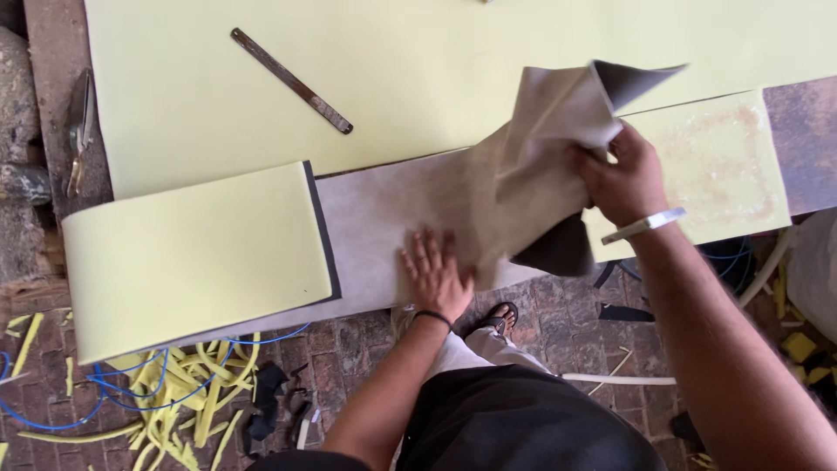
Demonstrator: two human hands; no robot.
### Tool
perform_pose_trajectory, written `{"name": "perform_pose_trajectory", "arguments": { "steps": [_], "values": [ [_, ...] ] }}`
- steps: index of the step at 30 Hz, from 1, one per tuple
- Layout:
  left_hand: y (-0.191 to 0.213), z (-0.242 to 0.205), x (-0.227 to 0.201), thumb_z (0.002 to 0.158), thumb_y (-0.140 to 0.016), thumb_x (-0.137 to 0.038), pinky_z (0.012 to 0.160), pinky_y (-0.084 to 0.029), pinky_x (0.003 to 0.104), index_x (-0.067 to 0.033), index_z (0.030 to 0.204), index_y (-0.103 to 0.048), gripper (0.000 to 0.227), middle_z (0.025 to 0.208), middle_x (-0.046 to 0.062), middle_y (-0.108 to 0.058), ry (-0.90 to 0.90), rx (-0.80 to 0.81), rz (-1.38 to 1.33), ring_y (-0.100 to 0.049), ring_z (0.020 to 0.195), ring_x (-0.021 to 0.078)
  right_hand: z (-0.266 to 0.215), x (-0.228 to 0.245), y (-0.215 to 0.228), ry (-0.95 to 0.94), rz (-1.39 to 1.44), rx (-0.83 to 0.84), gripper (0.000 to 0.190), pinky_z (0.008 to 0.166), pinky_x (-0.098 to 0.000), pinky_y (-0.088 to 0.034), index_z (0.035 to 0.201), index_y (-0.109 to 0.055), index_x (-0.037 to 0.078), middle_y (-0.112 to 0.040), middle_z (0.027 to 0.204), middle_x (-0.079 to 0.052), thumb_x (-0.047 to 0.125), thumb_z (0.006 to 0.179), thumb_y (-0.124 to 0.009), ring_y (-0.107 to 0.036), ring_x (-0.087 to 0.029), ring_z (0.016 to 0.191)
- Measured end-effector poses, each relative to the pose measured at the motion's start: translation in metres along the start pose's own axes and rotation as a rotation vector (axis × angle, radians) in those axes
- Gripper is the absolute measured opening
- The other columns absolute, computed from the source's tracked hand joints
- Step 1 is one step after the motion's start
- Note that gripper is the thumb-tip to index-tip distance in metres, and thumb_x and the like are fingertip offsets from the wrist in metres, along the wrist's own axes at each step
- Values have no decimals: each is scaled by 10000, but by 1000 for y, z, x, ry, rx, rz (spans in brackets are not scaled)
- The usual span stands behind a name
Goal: The person aligns and smooths a white fabric layer onto a yellow foam sheet, then uses a metal ruler to cut the foam. They apply adhesive with a spray gun, place a dark foam piece, and repeat the process to assemble layered foam panels.
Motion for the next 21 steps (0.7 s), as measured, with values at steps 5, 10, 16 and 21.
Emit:
{"name": "perform_pose_trajectory", "arguments": {
  "steps": [5,10,16,21],
  "values": [
    [-10,34,-98,937,-459,-681,1184,-16,642,-117,1609,-240,905,1667,224,-119,-111,272,121,-62,1536,409,-23,-13,-36,71,108,239,385,637,-370,-611,1279,-645,22,-728,1039,-163,60,904,-726,-733,-239,859],
    [-22,58,-137,953,-453,-639,1162,-84,617,-123,1577,-293,825,1624,206,-195,-181,7,-197,-139,1495,394,-90,-9,-68,270,-23,392,274,763,-351,-608,1106,-735,40,-771,982,-78,134,851,-770,-737,-166,863],
    [-33,90,-121,973,-446,-588,1136,-166,588,-129,1538,-358,733,1573,184,-287,-169,-61,-284,-230,1447,375,-142,11,-54,18,294,743,151,692,-310,-566,1042,-728,49,-732,898,-49,102,901,-740,-672,-130,800],
    [-29,104,-116,989,-439,-545,1114,-234,564,-135,1505,-411,660,1530,166,-363,-191,-58,-325,-307,1406,360,-157,35,-65,68,518,838,157,840,-283,-554,1117,-675,31,-713,1013,-34,14,961,-674,-664,-100,933]
  ]
}}
Point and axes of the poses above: each hand's wrist, its own z-axis towards the middle knuckle, its own y-axis out of the back of the hand, x = y × z, the point moved 3 cm from there along z, towards the middle knuckle
